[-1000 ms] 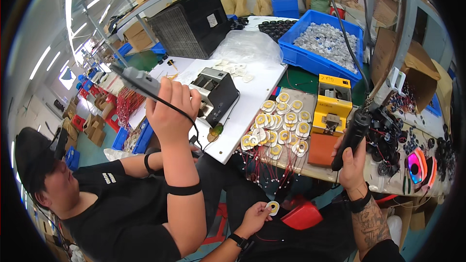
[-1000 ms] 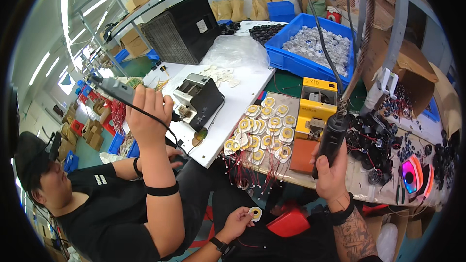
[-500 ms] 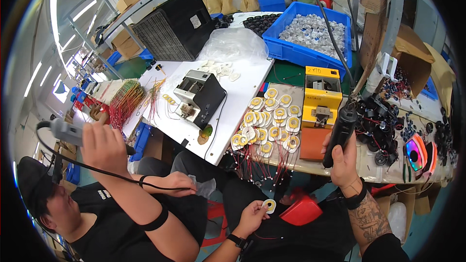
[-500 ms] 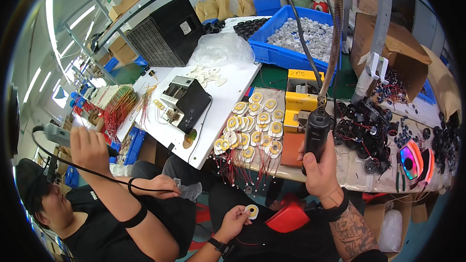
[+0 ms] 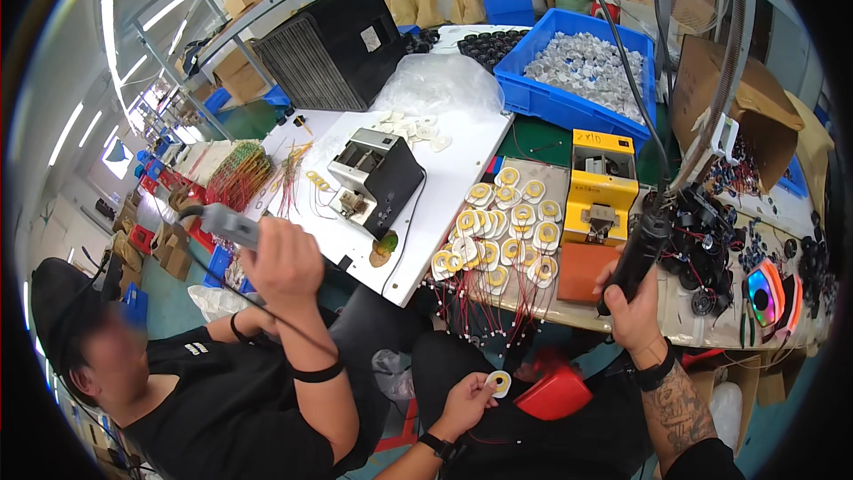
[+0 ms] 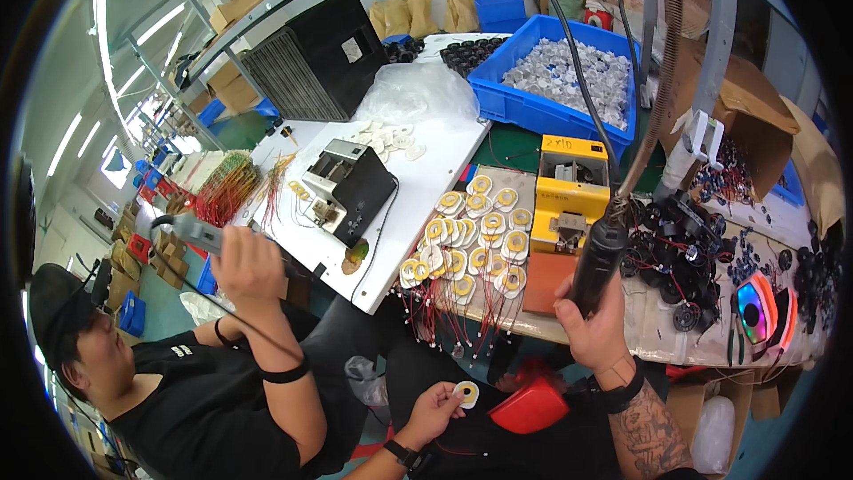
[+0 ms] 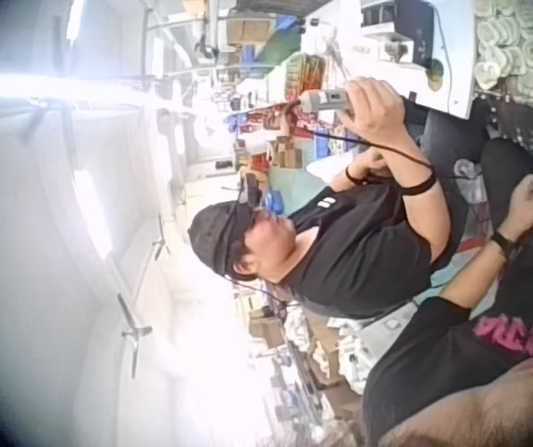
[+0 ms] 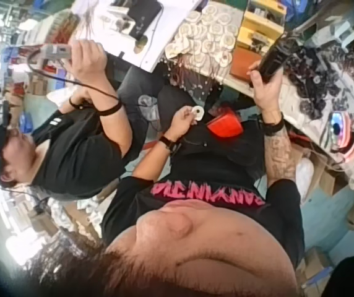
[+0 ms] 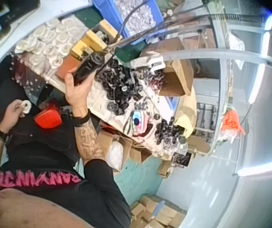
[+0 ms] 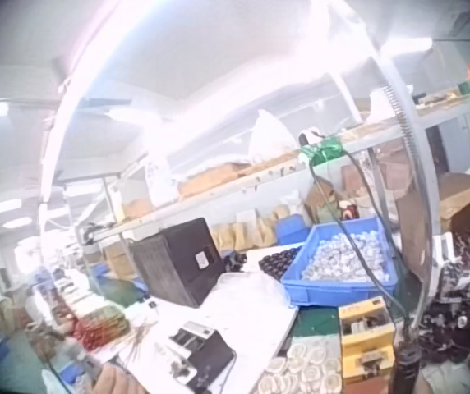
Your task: Manually assemble and test electronic components using a heat gun and fixture.
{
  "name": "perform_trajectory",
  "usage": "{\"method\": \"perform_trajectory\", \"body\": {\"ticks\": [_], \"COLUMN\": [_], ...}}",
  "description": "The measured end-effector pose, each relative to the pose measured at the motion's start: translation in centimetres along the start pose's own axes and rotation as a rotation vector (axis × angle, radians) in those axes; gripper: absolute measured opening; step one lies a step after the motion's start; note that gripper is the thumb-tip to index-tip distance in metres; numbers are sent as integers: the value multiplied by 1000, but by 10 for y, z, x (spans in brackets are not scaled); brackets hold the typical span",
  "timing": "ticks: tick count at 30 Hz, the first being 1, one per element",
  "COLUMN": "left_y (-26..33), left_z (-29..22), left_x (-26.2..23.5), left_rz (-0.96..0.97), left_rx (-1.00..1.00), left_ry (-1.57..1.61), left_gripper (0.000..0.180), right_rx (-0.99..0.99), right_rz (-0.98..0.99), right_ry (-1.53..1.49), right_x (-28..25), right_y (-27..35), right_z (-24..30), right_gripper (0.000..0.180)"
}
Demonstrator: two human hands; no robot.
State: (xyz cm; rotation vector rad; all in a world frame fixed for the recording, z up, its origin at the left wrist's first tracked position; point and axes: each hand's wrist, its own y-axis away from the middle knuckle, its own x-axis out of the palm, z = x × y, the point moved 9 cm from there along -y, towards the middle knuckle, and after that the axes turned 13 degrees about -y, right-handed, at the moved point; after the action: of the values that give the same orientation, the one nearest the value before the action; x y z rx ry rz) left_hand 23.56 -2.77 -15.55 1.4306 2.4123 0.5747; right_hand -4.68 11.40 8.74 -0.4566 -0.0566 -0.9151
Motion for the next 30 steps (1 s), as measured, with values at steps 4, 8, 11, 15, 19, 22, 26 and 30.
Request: {"method": "perform_trajectory", "body": {"ticks": [4,8,11,15,19,22,26,30], "left_y": [-4,-7,-7,-20,-44,-63,-89,-95], "left_z": [-4,-43,-110,-189,-228,-238,-226,-221], "left_x": [7,6,-6,-58,-112,-141,-164,-174], "left_rz": [38,38,-8,-263,-472,-574,-639,-618], "left_rx": [-3,70,205,488,559,599,590,523], "left_ry": [-23,-2,-49,-115,-44,-261,-264,-103], "left_gripper": [21,23,23,22,16,16,15,14], "right_rx": [95,137,136,138,167,275,330,390], "right_rz": [-57,-78,-92,-101,-150,-104,-11,87], "right_ry": [30,124,261,349,380,362,268,294], "right_x": [-21,-27,-27,-24,-27,-35,-28,-25], "right_y": [10,11,7,-2,-10,-12,-25,-26], "right_z": [-19,-26,-31,-49,-63,-82,-90,-89], "right_gripper": [64,59,46,36,24,24,17,64]}}
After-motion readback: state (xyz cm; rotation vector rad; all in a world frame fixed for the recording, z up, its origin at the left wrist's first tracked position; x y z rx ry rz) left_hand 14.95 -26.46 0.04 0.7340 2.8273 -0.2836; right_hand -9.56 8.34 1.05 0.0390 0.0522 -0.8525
